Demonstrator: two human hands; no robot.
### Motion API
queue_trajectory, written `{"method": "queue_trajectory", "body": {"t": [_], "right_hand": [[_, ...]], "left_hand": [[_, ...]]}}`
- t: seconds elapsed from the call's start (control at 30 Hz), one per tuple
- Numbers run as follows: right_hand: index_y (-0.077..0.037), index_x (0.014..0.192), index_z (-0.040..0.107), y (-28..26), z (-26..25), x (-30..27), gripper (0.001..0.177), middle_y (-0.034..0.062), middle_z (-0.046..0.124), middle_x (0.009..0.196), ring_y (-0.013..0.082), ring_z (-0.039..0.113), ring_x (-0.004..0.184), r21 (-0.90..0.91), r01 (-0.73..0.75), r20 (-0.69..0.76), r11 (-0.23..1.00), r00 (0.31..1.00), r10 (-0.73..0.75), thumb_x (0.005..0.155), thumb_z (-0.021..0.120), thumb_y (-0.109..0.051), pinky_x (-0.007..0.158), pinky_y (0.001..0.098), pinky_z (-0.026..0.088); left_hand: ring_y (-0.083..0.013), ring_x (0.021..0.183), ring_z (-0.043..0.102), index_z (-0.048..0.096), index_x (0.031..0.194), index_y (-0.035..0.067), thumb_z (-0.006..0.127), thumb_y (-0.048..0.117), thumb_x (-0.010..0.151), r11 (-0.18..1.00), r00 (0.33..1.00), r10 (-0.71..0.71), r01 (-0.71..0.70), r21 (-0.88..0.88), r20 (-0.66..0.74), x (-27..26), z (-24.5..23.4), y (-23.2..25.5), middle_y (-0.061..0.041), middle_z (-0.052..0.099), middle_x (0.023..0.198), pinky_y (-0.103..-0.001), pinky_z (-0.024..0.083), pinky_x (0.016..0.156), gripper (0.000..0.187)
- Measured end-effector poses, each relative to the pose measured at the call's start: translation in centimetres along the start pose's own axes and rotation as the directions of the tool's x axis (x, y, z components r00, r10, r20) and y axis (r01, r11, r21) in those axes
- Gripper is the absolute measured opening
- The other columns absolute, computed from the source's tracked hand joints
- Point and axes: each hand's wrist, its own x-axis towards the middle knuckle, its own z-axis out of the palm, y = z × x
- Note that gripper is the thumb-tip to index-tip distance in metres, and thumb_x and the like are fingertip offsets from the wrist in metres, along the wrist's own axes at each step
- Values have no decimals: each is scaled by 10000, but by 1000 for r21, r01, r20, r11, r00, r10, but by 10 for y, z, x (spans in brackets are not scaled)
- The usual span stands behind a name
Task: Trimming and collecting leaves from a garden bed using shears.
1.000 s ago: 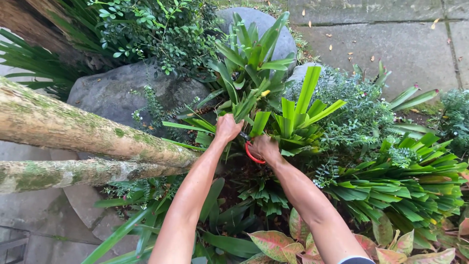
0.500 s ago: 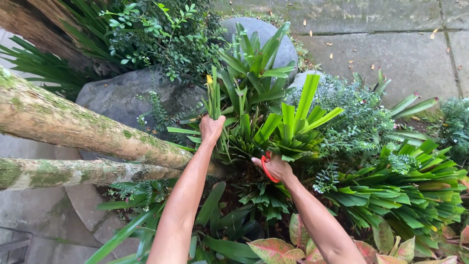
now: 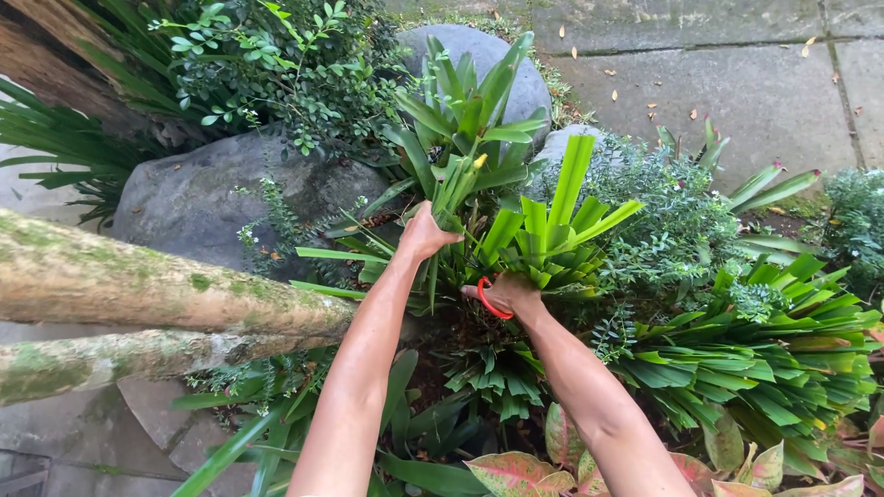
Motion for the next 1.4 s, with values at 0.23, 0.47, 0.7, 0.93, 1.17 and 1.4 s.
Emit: {"method": "queue_trajectory", "body": {"t": [0.23,0.47,0.7,0.93,1.17,1.4], "right_hand": [[80,1094,645,-10,-10,-7,1099,205,709,859,319,738,776,61,7,-49,998,999,-4,664,614,-931,736,416,620],[18,865,727,4,44,60,698,166,680,821,284,700,700,-197,162,-221,967,954,-205,917,639,-673,614,423,596],[-117,723,700,11,80,85,289,58,671,668,248,660,569,-78,176,-432,981,881,-192,914,646,-328,473,400,536],[-88,770,676,35,120,121,392,95,646,594,180,620,452,-103,49,-364,993,927,-84,1032,556,-354,390,378,535],[-3,938,635,5,26,-45,594,158,664,724,284,627,591,225,357,-513,907,835,-201,849,703,-587,544,453,542],[63,1137,552,35,45,-80,756,251,678,925,419,656,883,358,360,-457,862,872,-175,794,792,-566,804,486,527]], "left_hand": [[-381,1060,705,663,1173,87,861,245,737,999,998,33,-33,-4,-47,7,22,-2,-191,759,1077,-452,550,903,504],[-379,962,730,775,1082,136,739,235,832,989,989,143,-144,34,28,1,19,-4,-187,767,973,-444,563,866,271],[-359,961,741,771,1088,142,743,235,825,997,996,71,-72,6,46,-9,12,2,-177,770,990,-435,565,867,280],[-367,984,728,753,1127,118,751,255,848,998,999,46,-47,44,20,-6,7,-4,-186,771,1008,-449,558,879,311],[-320,939,740,671,1143,59,669,240,842,993,986,-5,-15,-117,-168,-5,-15,-1,-174,756,993,-433,564,885,351],[-298,898,765,637,1181,78,613,241,807,988,1000,-20,22,-151,14,-18,-18,14,-160,759,997,-404,579,883,409]]}}
